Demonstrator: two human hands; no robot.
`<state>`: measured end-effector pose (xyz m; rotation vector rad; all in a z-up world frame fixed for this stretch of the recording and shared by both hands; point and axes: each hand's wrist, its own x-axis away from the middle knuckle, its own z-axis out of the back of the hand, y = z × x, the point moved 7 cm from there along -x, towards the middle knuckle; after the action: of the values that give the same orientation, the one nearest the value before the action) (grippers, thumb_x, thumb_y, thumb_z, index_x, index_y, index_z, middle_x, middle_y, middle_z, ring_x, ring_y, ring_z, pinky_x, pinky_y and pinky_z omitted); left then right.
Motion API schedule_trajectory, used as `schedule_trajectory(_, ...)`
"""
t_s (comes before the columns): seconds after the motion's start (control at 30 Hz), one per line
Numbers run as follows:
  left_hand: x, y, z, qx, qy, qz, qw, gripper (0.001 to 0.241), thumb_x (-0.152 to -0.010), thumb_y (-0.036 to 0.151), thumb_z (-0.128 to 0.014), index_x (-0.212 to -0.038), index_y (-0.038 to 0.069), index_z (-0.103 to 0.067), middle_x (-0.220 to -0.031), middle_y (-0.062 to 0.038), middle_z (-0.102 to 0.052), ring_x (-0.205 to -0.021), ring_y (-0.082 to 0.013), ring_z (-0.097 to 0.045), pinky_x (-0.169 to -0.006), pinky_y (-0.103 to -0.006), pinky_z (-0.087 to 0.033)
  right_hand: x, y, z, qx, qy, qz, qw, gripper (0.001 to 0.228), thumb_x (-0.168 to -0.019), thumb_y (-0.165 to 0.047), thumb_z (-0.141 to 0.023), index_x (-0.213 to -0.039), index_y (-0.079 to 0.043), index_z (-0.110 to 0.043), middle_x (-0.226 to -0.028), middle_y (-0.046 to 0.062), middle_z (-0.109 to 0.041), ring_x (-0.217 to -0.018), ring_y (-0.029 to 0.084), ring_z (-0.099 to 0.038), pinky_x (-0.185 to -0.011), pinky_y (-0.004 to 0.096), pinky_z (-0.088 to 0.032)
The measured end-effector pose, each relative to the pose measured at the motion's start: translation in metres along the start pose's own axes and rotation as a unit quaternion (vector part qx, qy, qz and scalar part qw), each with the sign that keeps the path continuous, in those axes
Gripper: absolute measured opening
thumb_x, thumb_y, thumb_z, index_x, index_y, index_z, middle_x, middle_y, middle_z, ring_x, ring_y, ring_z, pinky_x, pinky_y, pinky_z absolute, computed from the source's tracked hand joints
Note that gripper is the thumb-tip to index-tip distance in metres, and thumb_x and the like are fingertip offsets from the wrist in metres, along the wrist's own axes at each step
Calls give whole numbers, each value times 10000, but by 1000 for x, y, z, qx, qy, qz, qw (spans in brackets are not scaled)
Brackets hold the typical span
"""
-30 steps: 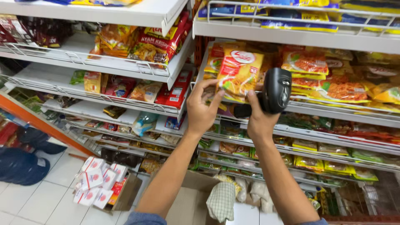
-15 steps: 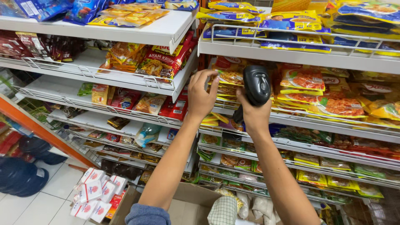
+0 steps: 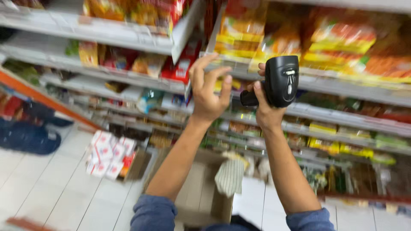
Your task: The person scans several food packets with a handheld scanner, places them into a cardboard box, and then uses a spray bottle and a cloth to wipe down a retail shelf.
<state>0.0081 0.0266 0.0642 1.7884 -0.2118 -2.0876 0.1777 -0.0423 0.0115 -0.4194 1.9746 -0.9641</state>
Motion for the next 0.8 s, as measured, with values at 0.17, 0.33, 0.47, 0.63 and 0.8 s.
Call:
schedule_trajectory(0.17, 167, -2, -8, 137, -98, 206, 964, 116, -967, 135, -684, -1035, 46, -718, -1261, -133, -659, -1132, -332, -627, -1022, -393, -514, 126, 58, 50, 92, -41, -124, 987, 396, -1016, -30, -743, -1388, -15, -606, -1214, 36, -652, -1072, 124, -634, -970, 278, -539)
schedule_trajectory(0.33, 405, -13, -26, 49, -262, 379, 886, 507, -851, 125, -706, -1334, 45, -575, -1323, -218, -596, -1256, -447, -573, -1075, -487, -452, 269, 145, 130, 209, 66, -323, 921, 305, -905, -99, -816, -1171, -15, -692, -1062, 33, -726, -938, 118, -685, -846, 277, -559)
schedule_trajectory(0.47, 527, -9, -18, 118, -360, 511, 772, 789, -856, 212, -787, -1502, 21, -376, -1405, -286, -508, -1270, -471, -502, -1042, -500, -412, 342, 163, 159, 328, 14, -311, 892, 327, -879, -138, -842, -1113, 4, -663, -1010, 44, -719, -889, 125, -660, -811, 291, -538)
schedule_trajectory(0.63, 526, -14, -21, 116, -368, 564, 730, 551, -911, 279, -718, -1398, 74, -559, -1287, -204, -684, -1190, -343, -677, -1007, -393, -523, 382, 190, 169, 296, 4, -458, 838, 276, -853, -171, -848, -1026, -15, -699, -893, 29, -715, -773, 105, -624, -697, 286, -528)
schedule_trajectory(0.8, 462, -3, 12, 115, -396, 544, 731, 490, -921, 339, -740, -1292, 39, -631, -1170, -197, -705, -1084, -347, -699, -928, -386, -538, 357, 154, 139, 270, -45, -479, 834, 236, -884, -169, -822, -988, -4, -689, -827, 27, -688, -703, 104, -595, -632, 294, -501)
